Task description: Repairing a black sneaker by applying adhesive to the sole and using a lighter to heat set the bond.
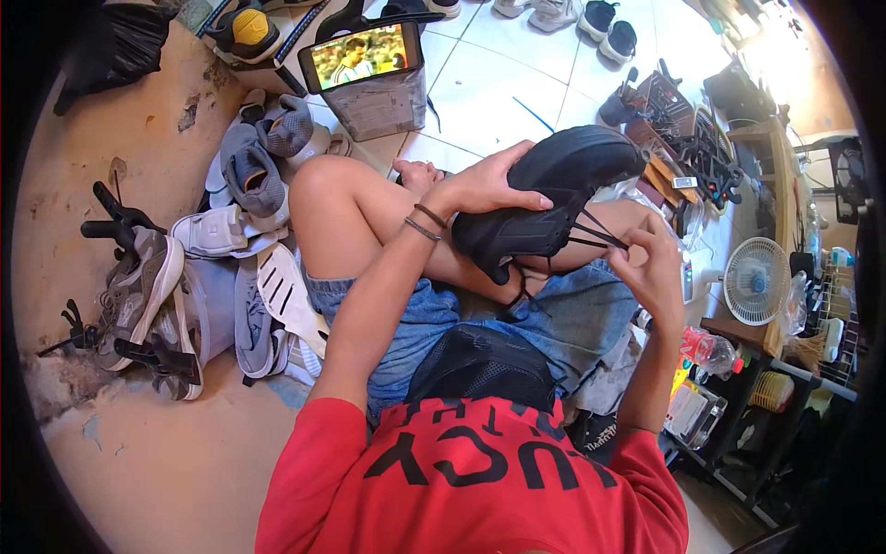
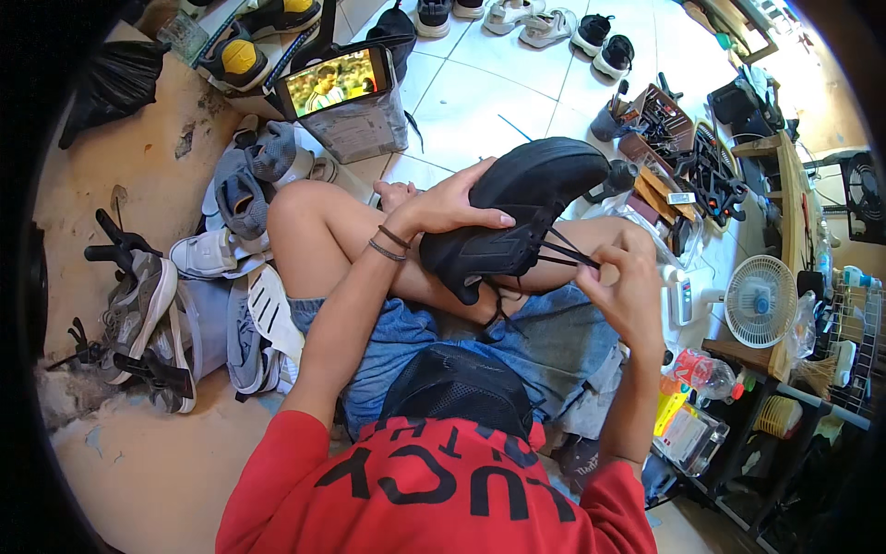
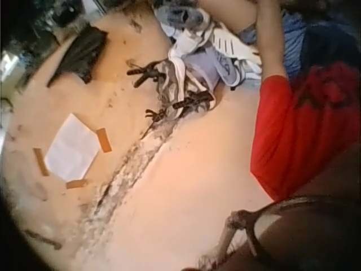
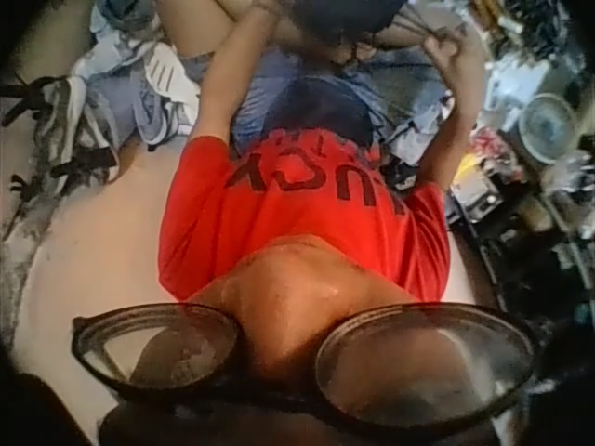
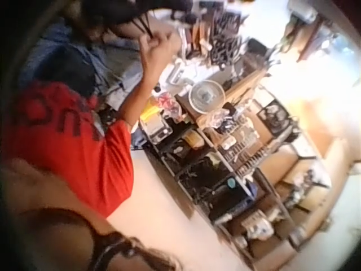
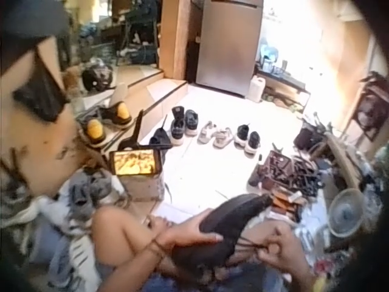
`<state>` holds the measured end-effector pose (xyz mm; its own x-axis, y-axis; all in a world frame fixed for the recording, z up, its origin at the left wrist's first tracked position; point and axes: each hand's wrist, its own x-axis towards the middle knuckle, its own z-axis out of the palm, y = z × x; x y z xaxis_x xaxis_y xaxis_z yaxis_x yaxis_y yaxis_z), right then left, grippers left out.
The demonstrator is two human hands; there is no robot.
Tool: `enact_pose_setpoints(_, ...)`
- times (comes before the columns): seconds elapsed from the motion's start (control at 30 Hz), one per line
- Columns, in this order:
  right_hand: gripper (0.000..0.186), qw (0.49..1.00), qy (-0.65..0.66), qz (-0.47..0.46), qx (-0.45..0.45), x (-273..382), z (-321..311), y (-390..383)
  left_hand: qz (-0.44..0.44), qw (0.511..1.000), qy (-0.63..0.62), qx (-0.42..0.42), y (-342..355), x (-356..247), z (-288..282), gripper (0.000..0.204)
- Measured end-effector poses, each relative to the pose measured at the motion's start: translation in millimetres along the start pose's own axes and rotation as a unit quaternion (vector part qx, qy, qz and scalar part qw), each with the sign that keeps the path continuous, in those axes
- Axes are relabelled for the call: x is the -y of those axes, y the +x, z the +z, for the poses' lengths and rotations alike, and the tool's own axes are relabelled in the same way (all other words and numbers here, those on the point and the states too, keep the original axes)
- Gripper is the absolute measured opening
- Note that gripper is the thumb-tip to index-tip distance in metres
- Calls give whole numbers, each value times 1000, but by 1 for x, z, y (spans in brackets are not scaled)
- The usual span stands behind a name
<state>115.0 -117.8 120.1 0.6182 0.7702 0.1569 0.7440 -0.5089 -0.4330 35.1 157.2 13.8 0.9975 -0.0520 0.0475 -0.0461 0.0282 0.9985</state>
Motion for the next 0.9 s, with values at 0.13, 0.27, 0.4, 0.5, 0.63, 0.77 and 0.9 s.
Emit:
enact_pose_setpoints(0.13, 23, 992, -81, 92, -14, -15, -32, -7, 2, 1000, 18, -9, 0, -2, -6, 84)
enact_pose_setpoints(0.27, 23, 981, -131, 127, -61, -38, -67, -20, 19, 999, -15, -41, -2, -3, -14, 85)
enact_pose_setpoints(0.4, 21, 971, -167, 123, -121, -55, -95, -31, 32, 999, 3, -25, 6, 1, -6, 86)
enact_pose_setpoints(0.5, 16, 968, -141, 147, -145, -55, -107, -38, 36, 999, 13, -11, 16, -4, 2, 86)
enact_pose_setpoints(0.63, 26, 944, 294, 87, -122, -67, -63, -40, 37, 994, -94, -30, 6, -4, -5, 86)
enact_pose_setpoints(0.77, 32, 724, 673, 106, -112, -63, -28, -55, 35, 994, -94, -37, 0, -2, -13, 84)
enact_pose_setpoints(0.9, 31, 976, -67, 79, -190, -91, -81, -55, 44, 998, -37, -32, -3, -7, -19, 84)
